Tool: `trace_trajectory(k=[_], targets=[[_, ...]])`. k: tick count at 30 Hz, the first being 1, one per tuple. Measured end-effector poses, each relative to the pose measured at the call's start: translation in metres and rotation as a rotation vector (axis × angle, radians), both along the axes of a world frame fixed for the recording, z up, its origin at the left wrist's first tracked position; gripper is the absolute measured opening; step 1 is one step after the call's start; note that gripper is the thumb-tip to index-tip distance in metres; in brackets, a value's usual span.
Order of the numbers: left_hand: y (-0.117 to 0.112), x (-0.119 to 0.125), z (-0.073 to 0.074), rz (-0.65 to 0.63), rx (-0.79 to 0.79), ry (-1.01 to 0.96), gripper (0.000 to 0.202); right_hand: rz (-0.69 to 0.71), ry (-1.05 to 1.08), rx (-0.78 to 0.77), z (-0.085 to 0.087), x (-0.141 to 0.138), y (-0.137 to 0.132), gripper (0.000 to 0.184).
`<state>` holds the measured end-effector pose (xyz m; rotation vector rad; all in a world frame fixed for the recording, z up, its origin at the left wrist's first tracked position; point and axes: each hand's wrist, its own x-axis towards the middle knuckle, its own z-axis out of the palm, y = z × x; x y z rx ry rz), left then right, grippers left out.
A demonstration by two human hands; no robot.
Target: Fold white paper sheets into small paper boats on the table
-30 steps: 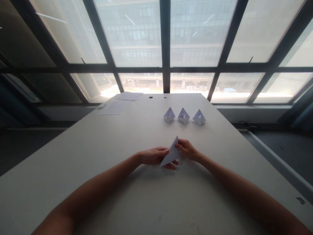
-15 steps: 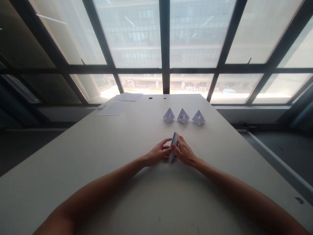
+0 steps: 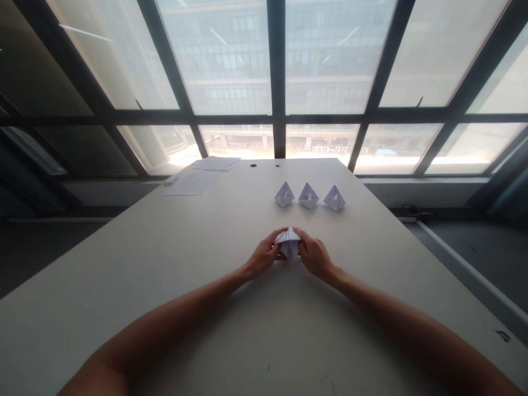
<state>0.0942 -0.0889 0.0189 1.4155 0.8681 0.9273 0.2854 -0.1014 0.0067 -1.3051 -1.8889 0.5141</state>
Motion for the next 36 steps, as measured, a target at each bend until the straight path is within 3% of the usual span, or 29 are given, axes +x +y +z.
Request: trace_trajectory(k=[5,9,14,18,23,26,28,32,36], targets=[[0.01,-0.012,0.001,-0.109,-0.101,-0.134,0.063,0.211,0.416,-0.027,-0.004,0.012,0.009,0.042],[0.014,-0.018,0.0,-0.18,-0.159,-0.217,0.057,0.292,0.422,-0.005,0.002,0.019,0.01,0.039],[0.011,-0.011,-0.002,-0.029,0.046,-0.011,0.053,0.165,0.495,-0.076,-0.004,0.011,0.015,0.032],[0.009,-0.006,-0.004,-0.018,0.201,0.091,0.04,0.194,0.484,-0.196,-0.009,0.005,0.018,0.034],[0.01,-0.006,-0.004,-0.022,0.231,0.166,0.056,0.22,0.44,-0.237,-0.009,0.004,0.017,0.03],[0.013,-0.006,-0.003,-0.031,0.262,0.272,0.042,0.214,0.428,-0.242,-0.007,0.004,0.017,0.032],[0.015,-0.006,-0.003,-0.032,0.269,0.312,0.044,0.214,0.434,-0.26,-0.007,0.004,0.017,0.035],[0.015,-0.006,-0.004,0.019,0.194,0.251,0.045,0.185,0.495,-0.278,-0.005,0.003,0.016,0.037],[0.011,-0.006,0.0,0.077,0.136,0.134,0.043,0.115,0.569,-0.184,-0.005,-0.002,0.013,0.033]])
